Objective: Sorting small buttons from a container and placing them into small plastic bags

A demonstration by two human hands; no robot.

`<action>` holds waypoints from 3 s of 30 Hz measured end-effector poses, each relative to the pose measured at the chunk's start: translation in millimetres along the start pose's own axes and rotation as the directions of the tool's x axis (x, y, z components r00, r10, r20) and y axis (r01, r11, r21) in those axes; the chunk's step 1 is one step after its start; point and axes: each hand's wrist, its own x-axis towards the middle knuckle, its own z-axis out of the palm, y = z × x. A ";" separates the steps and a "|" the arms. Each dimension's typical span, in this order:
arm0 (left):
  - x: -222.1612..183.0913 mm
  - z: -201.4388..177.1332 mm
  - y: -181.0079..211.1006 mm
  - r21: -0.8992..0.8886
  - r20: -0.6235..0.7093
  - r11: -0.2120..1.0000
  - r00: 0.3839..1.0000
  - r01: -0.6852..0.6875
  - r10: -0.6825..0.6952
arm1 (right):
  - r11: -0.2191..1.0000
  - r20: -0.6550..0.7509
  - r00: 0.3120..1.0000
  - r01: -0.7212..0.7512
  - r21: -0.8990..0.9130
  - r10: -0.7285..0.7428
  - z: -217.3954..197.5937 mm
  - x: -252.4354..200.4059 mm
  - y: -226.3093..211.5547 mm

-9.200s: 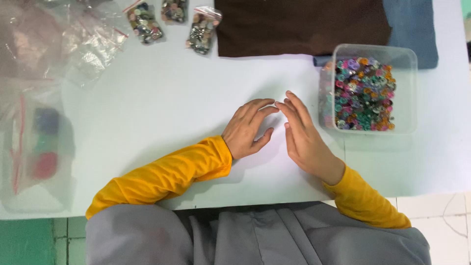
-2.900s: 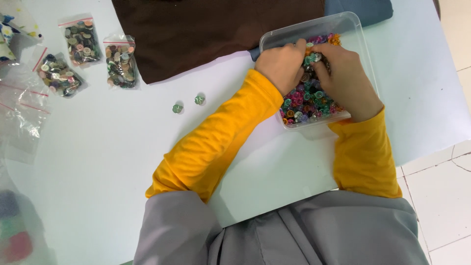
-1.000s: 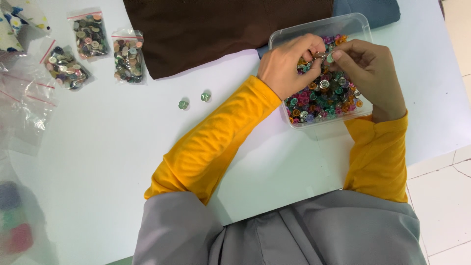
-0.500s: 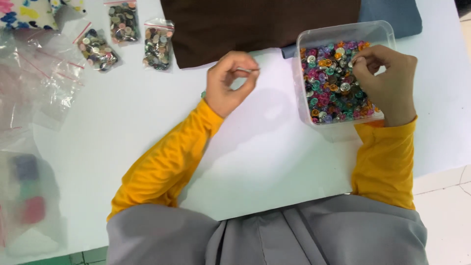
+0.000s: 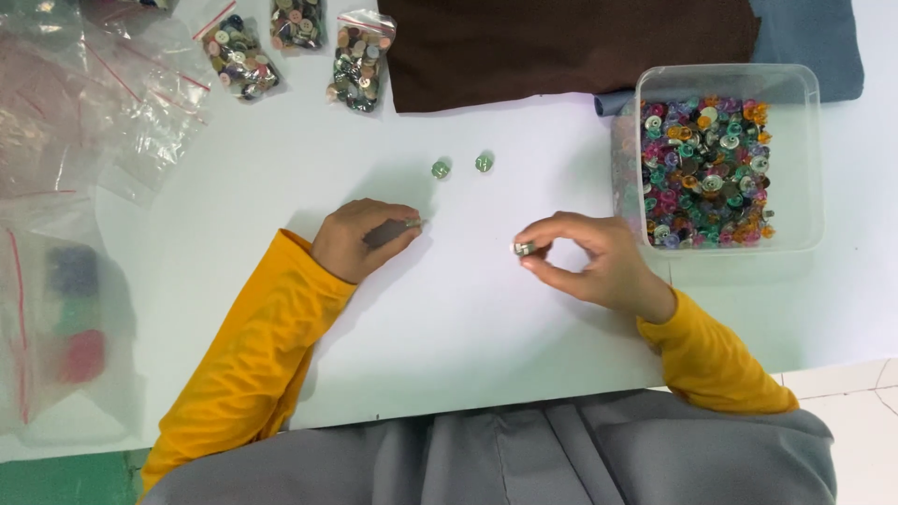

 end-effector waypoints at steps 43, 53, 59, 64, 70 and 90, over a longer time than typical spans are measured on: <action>24.3 49.0 -27.2 0.407 -0.100 0.886 0.953 -0.223 0.286 | 0.798 -0.041 0.966 0.187 -0.573 -0.256 30.6 32.1 68.2; 26.5 43.2 -20.4 0.452 -0.076 0.856 0.946 -0.250 0.316 | 0.800 -0.030 0.973 0.169 -0.575 -0.227 31.3 33.9 63.9; 27.7 42.7 -19.2 0.461 -0.059 0.851 0.948 -0.253 0.314 | 0.792 -0.026 0.974 0.166 -0.588 -0.224 30.3 34.5 62.1; 27.2 42.6 -16.7 0.439 -0.095 0.861 0.939 -0.259 0.331 | 0.796 -0.045 0.966 0.184 -0.577 -0.256 31.6 30.5 69.1; 28.6 42.4 -15.4 0.512 -0.152 0.813 0.901 -0.280 0.406 | 0.817 -0.094 0.952 0.198 -0.542 -0.293 32.1 15.8 49.2; 232.4 255.9 90.7 0.373 0.415 0.914 0.910 -0.157 -0.014 | 0.629 -0.029 0.983 -0.137 -0.765 0.179 -178.4 -18.2 41.1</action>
